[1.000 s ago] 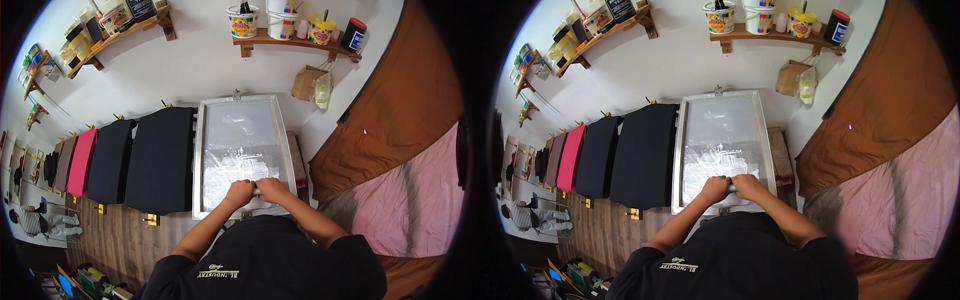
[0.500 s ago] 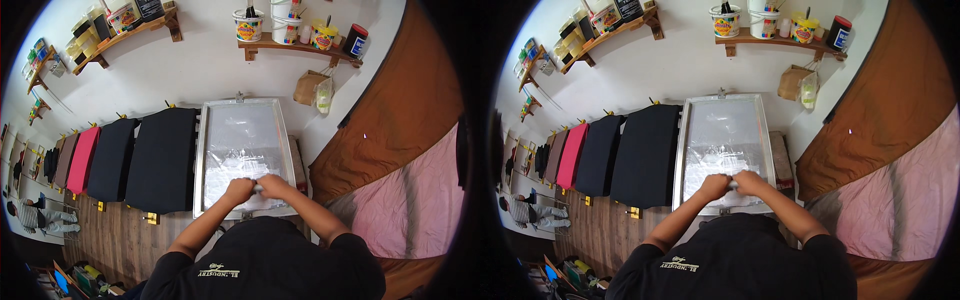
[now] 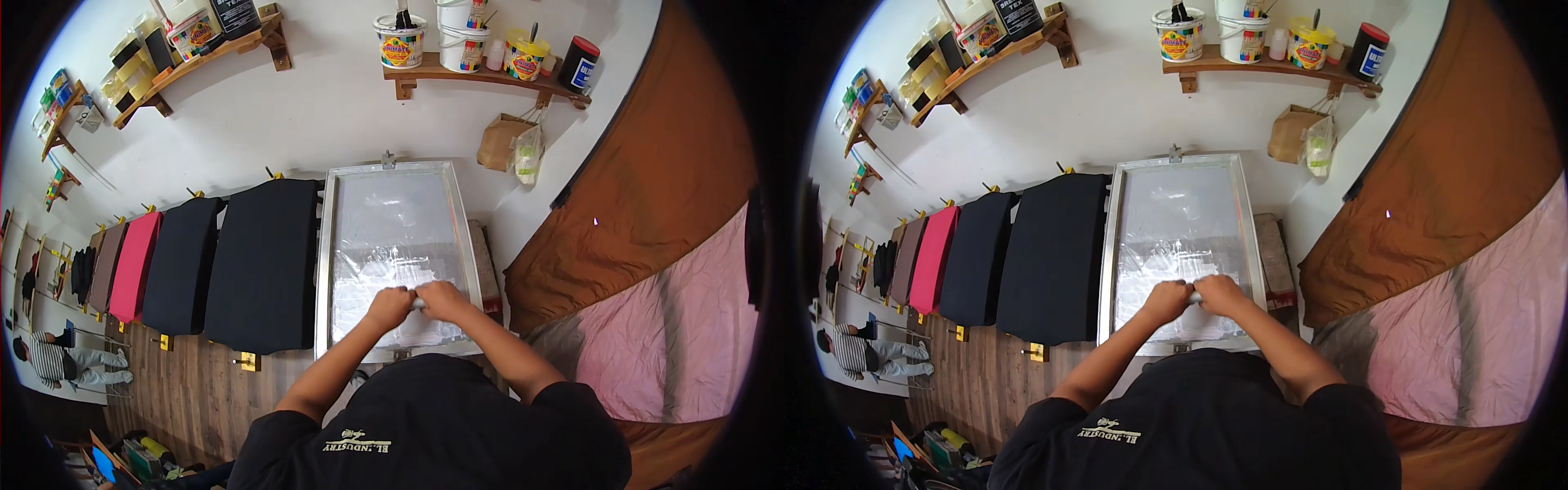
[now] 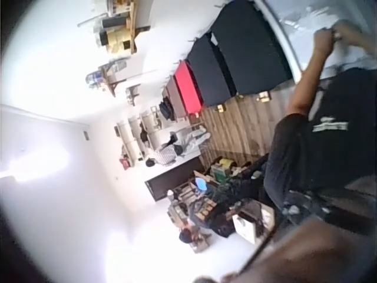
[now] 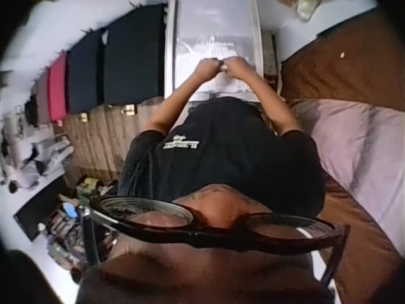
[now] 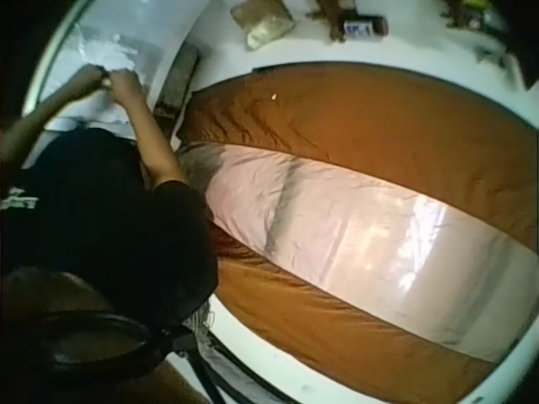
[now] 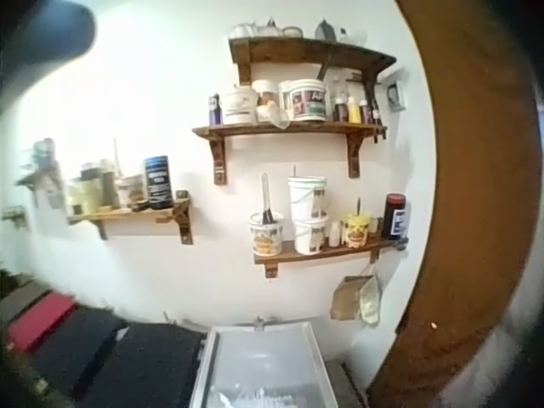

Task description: Applying white ink to multiple t-shirts using a screen printing frame and a spatula.

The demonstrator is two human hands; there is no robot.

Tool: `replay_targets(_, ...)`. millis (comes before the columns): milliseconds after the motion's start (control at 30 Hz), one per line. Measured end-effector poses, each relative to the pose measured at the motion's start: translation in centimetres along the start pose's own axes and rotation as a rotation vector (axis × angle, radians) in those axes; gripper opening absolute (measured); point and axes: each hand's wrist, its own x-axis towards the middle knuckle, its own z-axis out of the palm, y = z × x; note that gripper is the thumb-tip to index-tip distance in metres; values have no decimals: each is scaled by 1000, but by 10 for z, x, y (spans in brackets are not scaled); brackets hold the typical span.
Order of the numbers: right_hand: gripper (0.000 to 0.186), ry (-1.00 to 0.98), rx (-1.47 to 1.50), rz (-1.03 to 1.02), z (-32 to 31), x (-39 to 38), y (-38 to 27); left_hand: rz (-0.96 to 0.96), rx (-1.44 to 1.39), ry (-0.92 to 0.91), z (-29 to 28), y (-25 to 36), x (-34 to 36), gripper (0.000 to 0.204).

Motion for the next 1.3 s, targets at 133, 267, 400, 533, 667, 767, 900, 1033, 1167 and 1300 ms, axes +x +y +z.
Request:
replay_targets(133,24,-19,58,-22,7,-30,-20,20,-31,19,3,21,-32,11)
replay_targets(267,25,-64,98,-16,3,-46,-32,14,-65,-15,-4,35,-46,9)
replay_targets(400,19,-159,92,5,-11,-37,-26,-10,-61,-152,-19,31,-33,12)
replay_targets(533,18,4,77,7,-22,-12,-8,-47,-31,-1,-24,17,-5,20)
replay_targets(667,18,75,17,12,-20,15,10,-79,0,84,-17,-4,25,12)
replay_targets(767,19,112,9,5,-15,18,16,-68,-14,44,-8,-8,27,10)
replay_targets(900,20,88,53,13,1,-8,1,-1,-28,39,2,2,1,10)
replay_targets(1033,21,53,114,-8,11,-37,-23,23,-45,41,2,24,-37,4)
replay_targets(1167,23,-50,120,10,6,-42,-30,-26,-76,12,-8,31,-44,8)
replay_targets(1300,22,-124,105,12,-7,-21,-16,-41,-65,-86,-15,16,-23,17)
